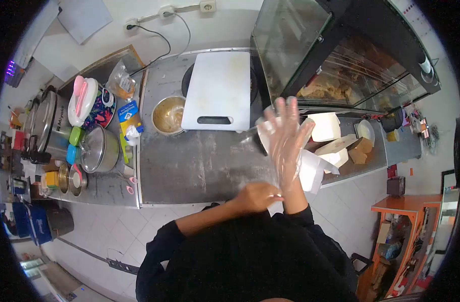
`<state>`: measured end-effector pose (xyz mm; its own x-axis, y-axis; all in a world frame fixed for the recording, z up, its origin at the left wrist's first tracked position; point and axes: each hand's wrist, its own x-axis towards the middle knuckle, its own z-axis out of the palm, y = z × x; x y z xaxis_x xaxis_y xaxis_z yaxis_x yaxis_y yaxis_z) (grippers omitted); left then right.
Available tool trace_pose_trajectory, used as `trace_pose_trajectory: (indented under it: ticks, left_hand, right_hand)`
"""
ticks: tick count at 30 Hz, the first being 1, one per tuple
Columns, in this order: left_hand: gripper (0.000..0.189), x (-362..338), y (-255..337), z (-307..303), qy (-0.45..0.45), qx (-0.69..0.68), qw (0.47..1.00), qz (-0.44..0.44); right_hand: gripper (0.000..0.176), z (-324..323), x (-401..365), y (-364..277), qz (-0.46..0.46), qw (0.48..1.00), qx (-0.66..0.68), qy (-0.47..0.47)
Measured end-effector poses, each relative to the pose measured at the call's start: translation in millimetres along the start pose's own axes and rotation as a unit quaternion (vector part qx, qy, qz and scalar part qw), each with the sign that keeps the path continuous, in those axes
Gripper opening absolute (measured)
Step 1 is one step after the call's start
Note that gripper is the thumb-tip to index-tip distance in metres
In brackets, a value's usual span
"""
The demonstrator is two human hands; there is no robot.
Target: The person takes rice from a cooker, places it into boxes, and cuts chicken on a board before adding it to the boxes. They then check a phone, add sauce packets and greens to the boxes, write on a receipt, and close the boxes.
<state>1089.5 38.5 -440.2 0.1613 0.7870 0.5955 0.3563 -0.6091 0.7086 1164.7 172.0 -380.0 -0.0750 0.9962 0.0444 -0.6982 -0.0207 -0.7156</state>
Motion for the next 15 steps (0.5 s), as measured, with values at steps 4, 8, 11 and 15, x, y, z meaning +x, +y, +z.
trace_pose_trajectory:
  ticks: [4,8,11,15]
  left_hand:
    - [0.060,-15,-124,-34,0.282,-0.218,0.807,-0.470]
    - [0.082,4,-205,-72,0.322,-0.554,0.605,-0.473]
    - [0.080,20,-215,-54,0.379,-0.516,0.647,-0.413]
    - [0.060,52,-214,-54,0.441,-0.501,0.688,-0.285]
  right_hand:
    - [0.044,-48,69,-40,-0.263,0.858,-0.421,0.129]
    - [0.027,-56,119,-69,-0.308,0.778,-0.544,0.069]
    - [0.021,-60,130,-83,-0.288,0.774,-0.564,0.012]
    - [0.018,-64,129,-92,-0.276,0.763,-0.583,0.040]
